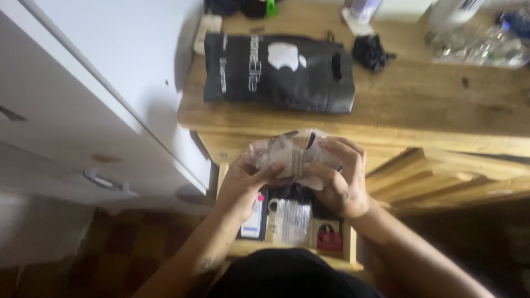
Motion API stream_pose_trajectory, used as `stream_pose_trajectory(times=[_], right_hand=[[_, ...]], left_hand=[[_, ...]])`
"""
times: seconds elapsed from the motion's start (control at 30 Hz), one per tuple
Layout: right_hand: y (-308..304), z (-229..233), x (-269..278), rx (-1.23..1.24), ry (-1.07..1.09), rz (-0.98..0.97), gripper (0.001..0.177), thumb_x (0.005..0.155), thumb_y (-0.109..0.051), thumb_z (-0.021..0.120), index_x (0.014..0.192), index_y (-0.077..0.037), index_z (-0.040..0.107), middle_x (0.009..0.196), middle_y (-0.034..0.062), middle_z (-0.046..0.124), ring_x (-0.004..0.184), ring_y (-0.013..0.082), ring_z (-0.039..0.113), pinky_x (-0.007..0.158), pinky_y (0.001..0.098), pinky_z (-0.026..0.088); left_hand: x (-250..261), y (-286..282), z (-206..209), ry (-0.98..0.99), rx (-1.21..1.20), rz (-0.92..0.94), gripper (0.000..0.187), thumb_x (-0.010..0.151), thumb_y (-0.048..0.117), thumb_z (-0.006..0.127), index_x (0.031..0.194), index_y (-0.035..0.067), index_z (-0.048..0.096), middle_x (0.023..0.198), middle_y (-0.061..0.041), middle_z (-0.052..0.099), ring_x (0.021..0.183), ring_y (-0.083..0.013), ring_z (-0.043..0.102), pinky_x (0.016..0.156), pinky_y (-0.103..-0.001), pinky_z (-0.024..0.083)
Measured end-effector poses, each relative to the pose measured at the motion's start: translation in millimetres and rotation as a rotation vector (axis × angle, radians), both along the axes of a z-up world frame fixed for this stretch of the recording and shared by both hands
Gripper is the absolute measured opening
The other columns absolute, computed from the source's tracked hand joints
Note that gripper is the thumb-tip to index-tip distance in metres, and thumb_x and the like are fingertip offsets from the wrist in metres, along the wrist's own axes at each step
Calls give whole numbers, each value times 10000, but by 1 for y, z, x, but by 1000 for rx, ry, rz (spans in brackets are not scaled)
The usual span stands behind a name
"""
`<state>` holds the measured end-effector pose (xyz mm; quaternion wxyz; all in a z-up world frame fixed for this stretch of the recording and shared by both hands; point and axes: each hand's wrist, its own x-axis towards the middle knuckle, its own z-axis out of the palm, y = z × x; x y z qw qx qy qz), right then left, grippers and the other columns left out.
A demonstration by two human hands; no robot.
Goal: The person organizes a wooden drawer by picking up various items from the drawer and the surface above, including boxes, bubble wrap, a black pouch, and a pink wallet, then placing them back into the drawer. The person closes the drawer at the end.
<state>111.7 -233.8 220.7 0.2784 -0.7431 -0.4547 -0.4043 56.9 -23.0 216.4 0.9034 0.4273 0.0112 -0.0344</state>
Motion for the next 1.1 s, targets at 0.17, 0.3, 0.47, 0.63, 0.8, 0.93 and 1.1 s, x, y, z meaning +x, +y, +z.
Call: stream_pose_trajectory(times=[0.17, 0.3, 0.47, 0.63, 0.8, 0.93, 1.1], right_hand=[[-19, -37, -54, 61, 514, -129, 407, 751, -182, 850, 1048, -111, 580, 1351, 203, 553, 1265, 370, 550, 1041, 468, 498], [-44, -95, -75, 30, 1134, -170, 338, 784, -237, 894, 1024, -123, 684, 1301, 116, 680, 1171, 245, 677, 916, 392, 578], [-47, -117, -78, 82, 1382, -288, 634, 749, -194, 939, 1211, -18, 542, 1182, 158, 625, 1131, 221, 604, 930, 340, 510], [-34, -113, -71, 301, 1854, -127, 644, 773, -79, 784, 1372, -65, 547, 1096, 110, 728, 987, 171, 714, 813, 303, 584], [-48, -132, -60, 236, 1925, -204, 410, 878, -91, 744, 1278, -39, 669, 1057, 85, 770, 931, 169, 718, 781, 280, 585], [-56, -130, -56, 226, 2134, -277, 371, 881, -117, 720, 1231, 5, 710, 962, 151, 766, 823, 262, 737, 710, 398, 617], [-50, -115, -51, -303, 1868, -327, 718, 759, -239, 862, 1410, -94, 598, 1109, 149, 801, 983, 253, 783, 882, 406, 635]], left_hand=[[-30, 13, -47, 203, -43, 30, 567, 773, 207, 854, 1222, -24, 595, 1068, -177, 737, 941, -261, 733, 817, -397, 635], [-43, 17, -84, 256, 11, 128, 415, 842, 196, 848, 1118, -36, 644, 1030, -149, 728, 934, -228, 711, 829, -367, 603], [-53, 12, -122, 393, 92, 87, 392, 919, 325, 718, 1130, -5, 714, 1030, -100, 757, 940, -176, 716, 852, -321, 572], [-46, 13, -143, 390, 219, 106, 476, 1011, 418, 588, 1131, -16, 743, 1046, -132, 766, 926, -198, 727, 827, -334, 573], [-43, 34, -140, 56, 348, 127, 454, 1060, 418, 597, 1115, -2, 759, 1135, -82, 769, 1012, -139, 713, 927, -266, 562], [-42, 38, -141, 169, 306, 157, 387, 1055, 381, 666, 1153, 41, 823, 858, -58, 722, 719, -120, 615, 662, -276, 488], [-41, 30, -116, 62, 783, 206, 336, 985, 402, 647, 1003, 112, 816, 859, -13, 803, 666, -84, 672, 581, -242, 484]])
